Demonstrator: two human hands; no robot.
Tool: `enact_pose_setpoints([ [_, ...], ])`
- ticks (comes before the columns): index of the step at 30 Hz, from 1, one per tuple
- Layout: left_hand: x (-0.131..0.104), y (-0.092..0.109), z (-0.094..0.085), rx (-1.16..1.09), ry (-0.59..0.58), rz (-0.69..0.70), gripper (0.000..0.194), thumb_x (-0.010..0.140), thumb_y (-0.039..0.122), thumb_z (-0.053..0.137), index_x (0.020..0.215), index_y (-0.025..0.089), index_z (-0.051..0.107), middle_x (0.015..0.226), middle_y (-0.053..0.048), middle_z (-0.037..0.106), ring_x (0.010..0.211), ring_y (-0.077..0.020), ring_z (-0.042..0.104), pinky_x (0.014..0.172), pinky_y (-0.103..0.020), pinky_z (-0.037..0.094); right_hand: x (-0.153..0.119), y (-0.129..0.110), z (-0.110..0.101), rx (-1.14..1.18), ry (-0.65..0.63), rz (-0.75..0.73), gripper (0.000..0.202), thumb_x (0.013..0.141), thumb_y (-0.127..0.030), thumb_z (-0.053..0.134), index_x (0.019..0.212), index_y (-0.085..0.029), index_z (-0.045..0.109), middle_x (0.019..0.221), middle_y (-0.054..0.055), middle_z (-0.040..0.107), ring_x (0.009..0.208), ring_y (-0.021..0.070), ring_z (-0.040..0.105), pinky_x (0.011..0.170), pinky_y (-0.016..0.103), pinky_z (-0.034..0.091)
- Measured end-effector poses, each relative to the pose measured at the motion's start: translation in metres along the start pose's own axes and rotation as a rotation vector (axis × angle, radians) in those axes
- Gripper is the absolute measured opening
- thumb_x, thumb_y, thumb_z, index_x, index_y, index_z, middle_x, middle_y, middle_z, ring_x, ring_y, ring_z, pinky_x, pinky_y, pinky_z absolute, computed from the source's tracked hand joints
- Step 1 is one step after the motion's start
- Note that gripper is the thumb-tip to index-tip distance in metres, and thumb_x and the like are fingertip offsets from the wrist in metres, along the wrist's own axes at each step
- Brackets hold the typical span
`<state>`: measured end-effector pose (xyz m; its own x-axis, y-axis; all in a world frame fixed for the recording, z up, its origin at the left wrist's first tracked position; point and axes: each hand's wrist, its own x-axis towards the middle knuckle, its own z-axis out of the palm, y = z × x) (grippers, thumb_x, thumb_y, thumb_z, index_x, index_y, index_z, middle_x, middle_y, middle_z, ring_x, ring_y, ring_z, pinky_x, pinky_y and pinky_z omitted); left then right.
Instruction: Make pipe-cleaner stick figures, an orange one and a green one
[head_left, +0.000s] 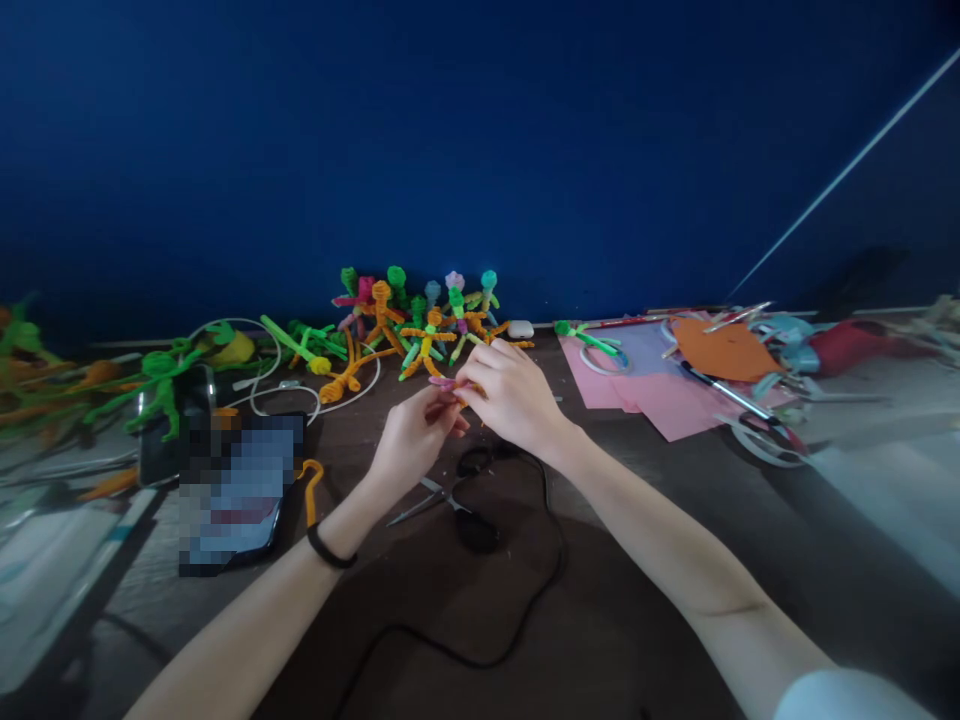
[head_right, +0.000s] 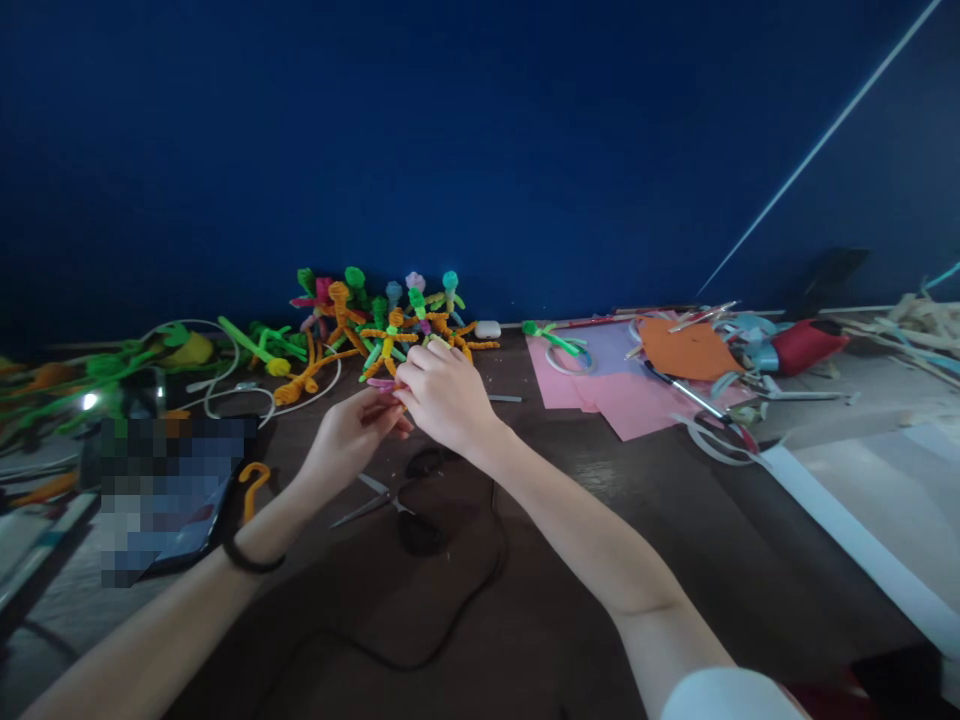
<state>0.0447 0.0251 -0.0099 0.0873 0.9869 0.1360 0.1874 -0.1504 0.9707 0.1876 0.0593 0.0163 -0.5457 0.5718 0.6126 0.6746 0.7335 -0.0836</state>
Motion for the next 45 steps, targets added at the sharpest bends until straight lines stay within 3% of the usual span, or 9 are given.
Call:
enact_pose_setpoints([
  [5,0.003,0.004,0.0,-0.007,0.016,-0.064,0.005,0.068,0.017,0.053,0.069,0.013,0.056,0.058,0.001,0.057,0.054,-0.0099,0.051,0.053,-0.021,0.041,-0.003,-0.007,0.004,0.019,0.022,0.001,0.023,0.086,-0.022,0.042,0.074,-0.016,0.061,0.074,0.004,0.06,0.076,0.0147,0.049,0.062,0.026,0.034],
  [8,0.004,0.003,0.0,-0.065,0.03,-0.057,0.009,0.068,0.018,0.054,0.061,0.012,0.054,0.056,0.003,0.052,0.053,-0.0077,0.045,0.052,-0.019,0.036,-0.005,-0.011,0.006,0.073,0.039,0.029,0.023,0.086,-0.021,0.04,0.078,-0.017,0.061,0.076,0.004,0.062,0.077,0.0138,0.053,0.061,0.024,0.035],
  [12,0.003,0.001,0.002,-0.287,0.059,-0.079,0.009,0.068,0.02,0.058,0.07,0.011,0.058,0.064,0.0,0.055,0.061,-0.0089,0.048,0.061,-0.021,0.04,-0.003,-0.013,0.004,0.176,0.098,0.141,0.015,0.081,-0.02,0.044,0.079,-0.017,0.059,0.081,0.004,0.064,0.077,0.0133,0.055,0.063,0.023,0.037],
  [17,0.003,-0.001,0.004,-0.507,0.061,-0.036,0.02,0.067,0.015,0.06,0.087,0.015,0.062,0.07,0.0,0.06,0.064,-0.0096,0.052,0.067,-0.023,0.044,-0.001,-0.013,-0.003,0.346,0.081,0.299,0.007,0.076,-0.019,0.048,0.075,-0.017,0.055,0.07,0.0,0.061,0.061,0.0107,0.053,0.056,0.021,0.037],
  [22,0.003,-0.001,0.006,-0.592,0.059,-0.055,0.025,0.069,0.019,0.062,0.093,0.015,0.061,0.083,-0.003,0.063,0.071,-0.0125,0.058,0.069,-0.025,0.048,-0.001,-0.01,-0.001,0.453,0.065,0.368,0.012,0.08,-0.022,0.043,0.078,-0.018,0.054,0.065,0.0,0.059,0.057,0.0104,0.052,0.054,0.02,0.036],
  [29,0.001,0.004,0.006,-0.628,0.055,-0.034,0.026,0.069,0.018,0.061,0.095,0.016,0.057,0.078,0.0,0.061,0.064,-0.0119,0.059,0.065,-0.028,0.05,-0.003,-0.013,0.003,0.478,0.112,0.4,0.014,0.079,-0.022,0.044,0.075,-0.018,0.057,0.064,0.0,0.058,0.057,0.0105,0.052,0.056,0.022,0.038],
  [32,0.0,0.006,0.005,-0.609,0.051,-0.032,0.028,0.069,0.018,0.061,0.097,0.016,0.057,0.079,-0.002,0.062,0.066,-0.0132,0.06,0.062,-0.027,0.05,-0.003,-0.014,0.006,0.726,0.101,0.47,0.014,0.079,-0.024,0.045,0.076,-0.017,0.056,0.057,-0.001,0.054,0.051,0.0104,0.052,0.053,0.023,0.04],
  [39,-0.001,0.009,0.001,-0.575,-0.026,-0.043,0.014,0.07,0.018,0.061,0.083,0.014,0.06,0.065,-0.001,0.061,0.058,-0.012,0.057,0.053,-0.023,0.046,0.003,-0.012,0.015,1.635,-0.027,0.685,0.004,0.07,-0.017,0.05,0.074,-0.016,0.05,0.052,-0.006,0.046,0.038,0.0075,0.046,0.039,0.025,0.043],
  [45,-0.001,0.011,-0.002,-0.566,-0.102,-0.096,0.008,0.071,0.019,0.06,0.074,0.011,0.061,0.061,-0.002,0.061,0.055,-0.0101,0.054,0.049,-0.019,0.043,0.002,-0.007,0.023,1.828,-0.108,0.704,0.009,0.072,-0.02,0.053,0.076,-0.017,0.046,0.05,-0.009,0.046,0.036,0.008,0.049,0.039,0.025,0.045],
])
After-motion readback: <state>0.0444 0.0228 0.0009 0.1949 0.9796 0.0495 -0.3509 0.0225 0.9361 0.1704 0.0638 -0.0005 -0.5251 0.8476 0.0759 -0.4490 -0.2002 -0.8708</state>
